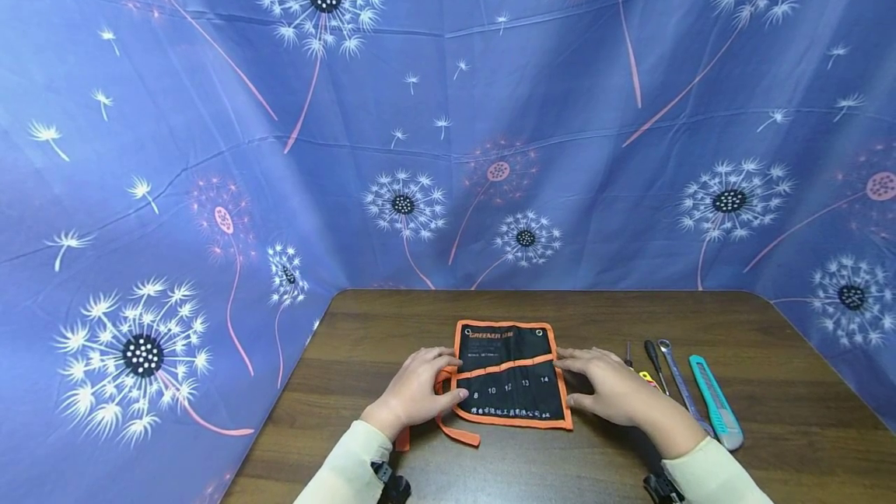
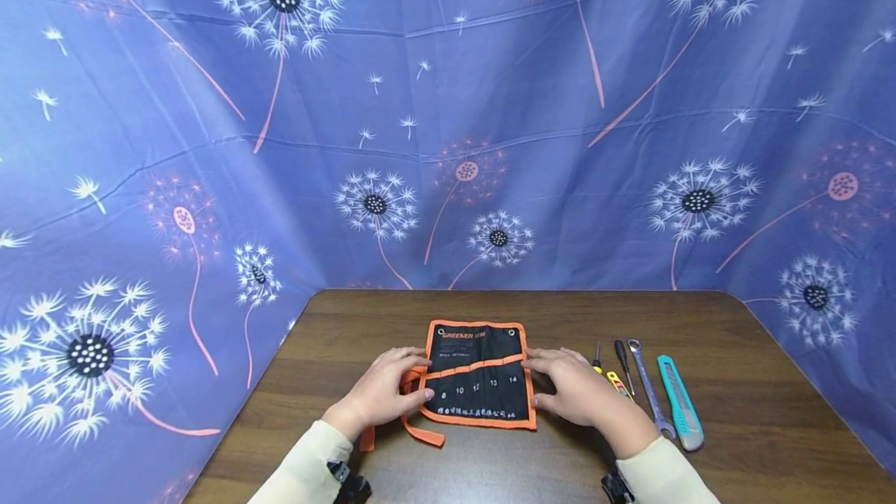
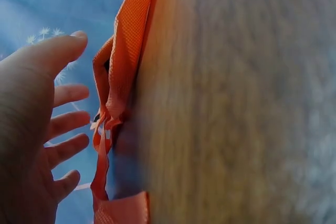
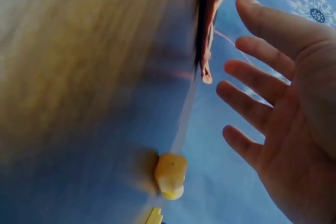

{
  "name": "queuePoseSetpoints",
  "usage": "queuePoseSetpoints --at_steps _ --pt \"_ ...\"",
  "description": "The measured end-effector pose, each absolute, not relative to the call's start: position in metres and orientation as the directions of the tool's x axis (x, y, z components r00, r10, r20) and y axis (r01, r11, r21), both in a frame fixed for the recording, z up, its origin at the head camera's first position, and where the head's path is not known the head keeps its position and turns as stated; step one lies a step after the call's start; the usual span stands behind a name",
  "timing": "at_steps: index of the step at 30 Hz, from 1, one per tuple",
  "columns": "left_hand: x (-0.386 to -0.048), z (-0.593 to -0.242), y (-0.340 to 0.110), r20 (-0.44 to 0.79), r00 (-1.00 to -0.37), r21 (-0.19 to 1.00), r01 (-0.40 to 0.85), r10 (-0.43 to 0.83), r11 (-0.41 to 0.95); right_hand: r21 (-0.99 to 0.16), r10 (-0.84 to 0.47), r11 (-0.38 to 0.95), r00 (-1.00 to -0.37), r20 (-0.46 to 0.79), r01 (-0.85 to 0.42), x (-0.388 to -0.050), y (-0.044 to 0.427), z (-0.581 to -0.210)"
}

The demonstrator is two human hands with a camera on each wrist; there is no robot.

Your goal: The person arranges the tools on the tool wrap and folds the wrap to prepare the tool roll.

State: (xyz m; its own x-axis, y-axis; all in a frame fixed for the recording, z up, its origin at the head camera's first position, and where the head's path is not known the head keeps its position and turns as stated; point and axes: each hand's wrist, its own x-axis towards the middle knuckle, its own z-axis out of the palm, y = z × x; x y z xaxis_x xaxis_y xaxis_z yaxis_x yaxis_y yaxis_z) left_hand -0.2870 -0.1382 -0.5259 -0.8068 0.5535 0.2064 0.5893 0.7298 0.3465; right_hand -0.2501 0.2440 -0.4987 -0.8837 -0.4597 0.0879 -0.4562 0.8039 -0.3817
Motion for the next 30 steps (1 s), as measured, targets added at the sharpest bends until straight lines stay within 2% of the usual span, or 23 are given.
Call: queuePoseSetpoints --at_steps 12,24,30 --pt "-0.2849 -0.5293 -0.1369 0.134 -0.804 0.3 0.59 0.579 0.75 -0.521 -0.525 0.74 -0.85 -0.051 -0.426 -0.2478 0.244 -0.5" --pt "-0.2876 -0.5324 -0.1335 0.139 -0.813 0.238 0.582 0.565 0.778 -0.51 -0.544 0.73 -0.838 -0.03 -0.456 -0.247 0.2395 -0.4997" --pt "-0.2885 -0.5291 -0.1315 0.188 -0.809 0.204 0.587 0.557 0.784 -0.524 -0.575 0.713 -0.816 -0.057 -0.466 -0.2445 0.239 -0.4945"
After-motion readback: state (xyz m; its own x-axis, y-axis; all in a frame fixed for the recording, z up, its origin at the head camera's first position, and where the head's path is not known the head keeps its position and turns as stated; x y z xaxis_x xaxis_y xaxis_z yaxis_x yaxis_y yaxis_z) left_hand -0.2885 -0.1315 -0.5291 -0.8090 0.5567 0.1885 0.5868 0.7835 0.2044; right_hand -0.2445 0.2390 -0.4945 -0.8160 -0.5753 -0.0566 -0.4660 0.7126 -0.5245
